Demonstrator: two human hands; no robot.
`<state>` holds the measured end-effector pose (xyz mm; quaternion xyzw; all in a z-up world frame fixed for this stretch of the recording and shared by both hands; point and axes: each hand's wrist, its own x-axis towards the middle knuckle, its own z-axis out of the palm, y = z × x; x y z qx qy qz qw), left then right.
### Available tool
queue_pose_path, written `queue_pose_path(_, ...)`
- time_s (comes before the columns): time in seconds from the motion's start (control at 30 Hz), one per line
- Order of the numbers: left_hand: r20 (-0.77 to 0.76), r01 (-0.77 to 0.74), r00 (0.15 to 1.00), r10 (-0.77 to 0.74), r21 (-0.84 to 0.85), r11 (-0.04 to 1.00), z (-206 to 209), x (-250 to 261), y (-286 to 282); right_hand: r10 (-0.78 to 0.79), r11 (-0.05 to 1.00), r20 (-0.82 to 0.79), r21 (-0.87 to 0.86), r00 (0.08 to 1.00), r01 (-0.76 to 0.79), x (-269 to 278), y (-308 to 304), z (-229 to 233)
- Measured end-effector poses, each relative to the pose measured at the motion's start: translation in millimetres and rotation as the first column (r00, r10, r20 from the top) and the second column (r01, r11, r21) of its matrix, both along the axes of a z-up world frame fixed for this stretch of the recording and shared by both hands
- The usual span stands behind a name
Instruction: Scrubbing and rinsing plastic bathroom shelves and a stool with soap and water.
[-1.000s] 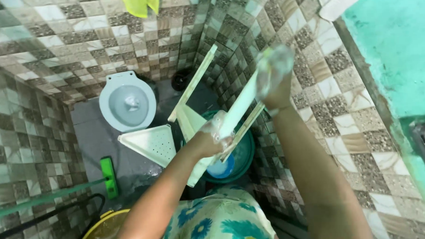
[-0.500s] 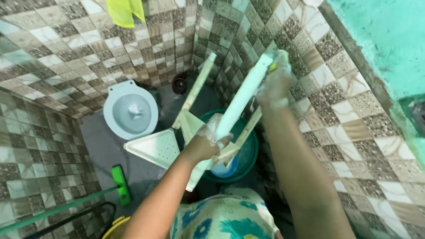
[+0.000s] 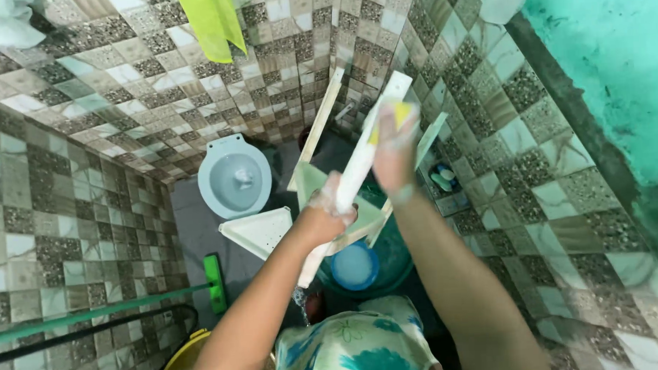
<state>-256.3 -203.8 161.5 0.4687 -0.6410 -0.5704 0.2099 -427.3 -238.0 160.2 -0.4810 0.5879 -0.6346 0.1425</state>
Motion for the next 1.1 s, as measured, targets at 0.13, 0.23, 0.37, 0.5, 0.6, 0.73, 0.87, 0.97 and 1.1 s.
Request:
queue_pose_path(0.13, 0.127, 0.072, 0.991, -0.041, -0.251, 0.965, -32, -12, 0, -0.021, 0.998, 0.018, 0.063, 1.0, 0.02, -19, 8, -16)
queue_pose_path(0.23, 0.07, 0.009, 0.997, 0.021, -0.41, 0.912, -44, -22, -3, 0.065, 0.996, -0.092, 0.073, 0.994, -0.059, -11, 18, -61)
queue_pose_path(0.37, 0.074, -0.075, 0.992, 0.107, -0.346, 0.935, -34, -50, 12, 0.122, 0.972, 0.294, 0.156, 0.948, -0.174, -44, 16, -37)
queue_pose_path(0.5, 0.236, -0.05, 0.965, 0.118, -0.277, 0.96, -31, -66, 21, 0.08, 0.986, 0.425, 0.1, 0.902, -0.135, -58, 15, -8)
queue_pose_path(0.6, 0.127, -0.044, 0.988, 0.082, -0.279, 0.959, -50, -68, 12, 0.133, 0.991, 0.24, -0.021, 0.962, -0.132, -50, 24, -63)
queue_pose_path(0.73, 0.139, -0.09, 0.973, 0.184, -0.506, 0.858, -47, -78, 21, 0.213, 0.969, 0.21, 0.078, 0.954, -0.233, -57, 28, -36)
queue_pose_path(0.87, 0.272, -0.088, 0.947, 0.17, -0.288, 0.954, -9, -91, 33, 0.305, 0.952, 0.643, -0.206, 0.702, -0.225, -88, -2, -5)
queue_pose_path(0.97, 0.148, -0.119, 0.971, 0.188, -0.383, 0.916, -35, -88, 27, 0.21, 0.975, 0.643, -0.083, 0.736, -0.206, -69, 7, -5)
queue_pose_path(1.1, 0.037, -0.211, 0.961, 0.274, -0.541, 0.814, -45, -93, 20, 0.327, 0.927, 0.631, -0.07, 0.703, -0.367, -44, 33, -30)
